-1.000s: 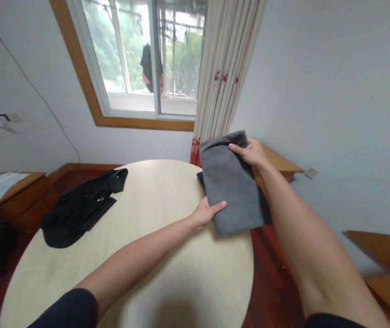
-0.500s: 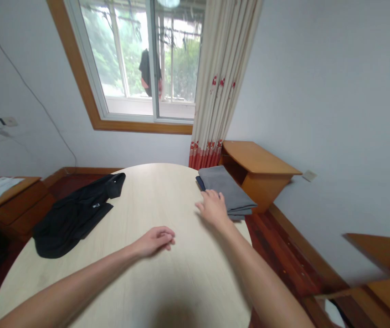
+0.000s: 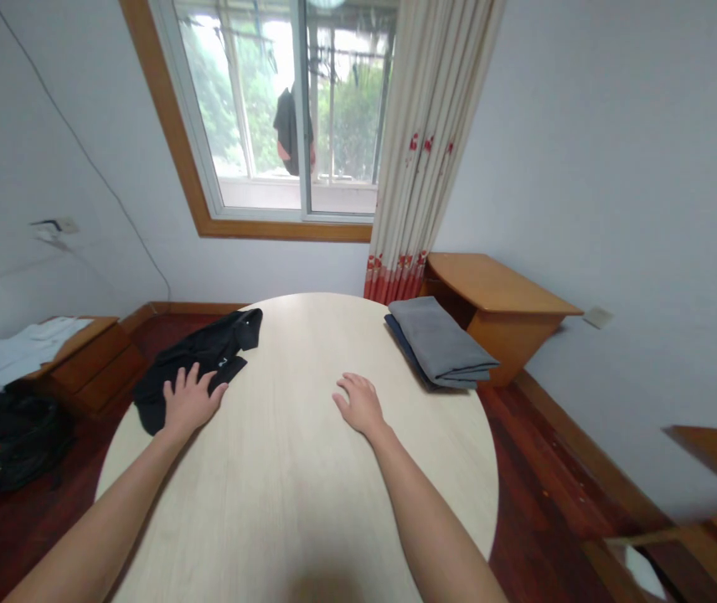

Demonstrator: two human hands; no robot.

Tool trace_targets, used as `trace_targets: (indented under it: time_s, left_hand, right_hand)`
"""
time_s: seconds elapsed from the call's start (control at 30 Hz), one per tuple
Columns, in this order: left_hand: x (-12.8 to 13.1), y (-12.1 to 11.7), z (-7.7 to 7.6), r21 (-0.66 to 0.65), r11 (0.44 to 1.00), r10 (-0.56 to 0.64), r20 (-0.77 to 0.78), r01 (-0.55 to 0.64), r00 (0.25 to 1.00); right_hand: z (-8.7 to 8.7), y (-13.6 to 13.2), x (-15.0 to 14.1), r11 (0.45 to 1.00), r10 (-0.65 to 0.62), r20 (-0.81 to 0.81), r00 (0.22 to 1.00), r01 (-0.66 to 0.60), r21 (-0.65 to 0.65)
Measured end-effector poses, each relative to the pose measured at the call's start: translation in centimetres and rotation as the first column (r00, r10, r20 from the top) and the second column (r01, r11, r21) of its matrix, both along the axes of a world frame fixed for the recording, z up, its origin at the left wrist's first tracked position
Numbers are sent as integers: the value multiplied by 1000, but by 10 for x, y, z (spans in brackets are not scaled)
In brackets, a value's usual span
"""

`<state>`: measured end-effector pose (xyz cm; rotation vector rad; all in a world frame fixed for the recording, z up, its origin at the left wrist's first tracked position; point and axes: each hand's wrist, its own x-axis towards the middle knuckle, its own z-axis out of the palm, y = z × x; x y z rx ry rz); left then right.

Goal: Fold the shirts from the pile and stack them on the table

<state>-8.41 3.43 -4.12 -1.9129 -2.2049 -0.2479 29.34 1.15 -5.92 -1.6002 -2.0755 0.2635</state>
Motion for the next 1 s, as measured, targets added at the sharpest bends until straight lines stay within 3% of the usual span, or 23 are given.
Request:
trace_targets:
  time_s: [0.13, 0.33, 0.53, 0.63, 0.7, 0.73, 0.8, 0.87, 0.9, 0.93, 1.0]
  left_hand:
    - [3, -1, -3, 65, 997, -49, 39, 47, 998]
    - [10, -3, 1, 77, 994, -91, 259, 74, 962]
    - [77, -39, 18, -39, 969, -227, 243, 243, 943]
    - [119, -63, 39, -173, 922, -301, 244, 347, 922]
    - [140, -73, 52, -196, 875, -354, 366, 443, 861]
    - [147, -76, 57, -181, 834, -391, 474, 522, 789]
    - [153, -73, 63, -110, 719, -428, 708, 686, 562]
    - [150, -63, 61, -63, 633, -363, 856, 771, 369]
    - [145, -56, 58, -54, 636, -337, 878, 770, 340]
    - [139, -47, 54, -44, 670, -342, 868, 741, 360]
    - [122, -30, 42, -13, 759, -418, 758, 651, 501]
  right_hand:
    - [-15, 0, 9, 998, 69, -44, 997, -68, 13]
    - [-20, 3, 14, 996, 87, -88, 992, -86, 21]
    - [-5, -2, 10, 993, 117, -245, 962, -113, 29]
    - [8, -13, 1, 975, 137, -415, 900, -195, -102]
    - [17, -23, -5, 931, 187, -502, 845, -315, -185]
    - [21, -28, -7, 903, 222, -527, 820, -377, -206]
    - [29, -35, -6, 849, 280, -564, 777, -474, -231]
    - [38, -39, 1, 812, 286, -593, 753, -519, -267]
    - [42, -39, 7, 807, 269, -602, 752, -517, -285]
    - [45, -38, 14, 815, 242, -608, 756, -498, -296]
    - [51, -34, 29, 863, 163, -616, 771, -413, -290]
